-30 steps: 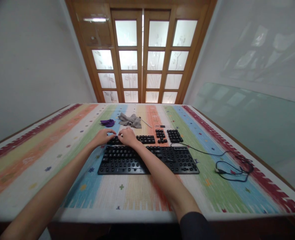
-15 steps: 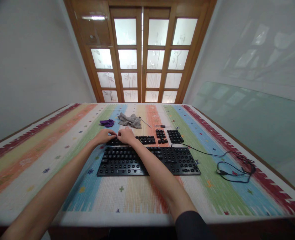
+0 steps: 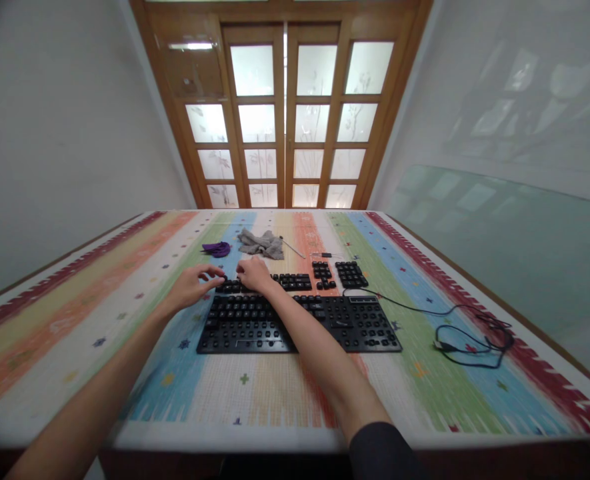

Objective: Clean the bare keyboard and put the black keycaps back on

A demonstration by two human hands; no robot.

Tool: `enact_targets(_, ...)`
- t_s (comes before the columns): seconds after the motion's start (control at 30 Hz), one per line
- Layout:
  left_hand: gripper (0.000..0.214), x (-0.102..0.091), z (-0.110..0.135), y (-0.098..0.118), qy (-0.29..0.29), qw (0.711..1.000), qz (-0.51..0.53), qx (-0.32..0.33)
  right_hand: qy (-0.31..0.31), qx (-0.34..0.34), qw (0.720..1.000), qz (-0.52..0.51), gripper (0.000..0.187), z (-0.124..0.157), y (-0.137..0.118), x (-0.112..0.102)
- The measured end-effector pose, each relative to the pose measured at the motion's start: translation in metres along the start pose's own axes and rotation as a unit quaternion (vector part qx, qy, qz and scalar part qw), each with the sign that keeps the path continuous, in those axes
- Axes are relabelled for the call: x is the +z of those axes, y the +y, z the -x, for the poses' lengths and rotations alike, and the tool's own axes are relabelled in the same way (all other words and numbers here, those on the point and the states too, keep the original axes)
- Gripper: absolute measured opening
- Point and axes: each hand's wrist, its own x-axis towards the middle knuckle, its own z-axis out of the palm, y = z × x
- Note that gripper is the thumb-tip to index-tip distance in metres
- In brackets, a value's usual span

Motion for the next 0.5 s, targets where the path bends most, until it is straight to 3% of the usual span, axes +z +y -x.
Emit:
enact_targets(0.23, 0.018, 0.002, 0.066, 0.021, -0.015, 0.997, 0.02, 0.073, 0.055, -0.045, 0.996, -0.055, 0.013, 0.018, -0.005, -0.008)
enact_targets(0.37, 0.012, 0.011, 0.082, 0.015, -0.026, 0.991, 0.014, 0.131, 0.086, -0.094, 0.985, -0.12, 0.009, 0.046, -0.008, -0.01)
enact_targets(0.5, 0.011, 0.015, 0.09, 0.01, -0.024, 0.988, 0.014, 0.149, 0.089, -0.134, 0.975, -0.154, 0.007, 0.079, -0.015, -0.014)
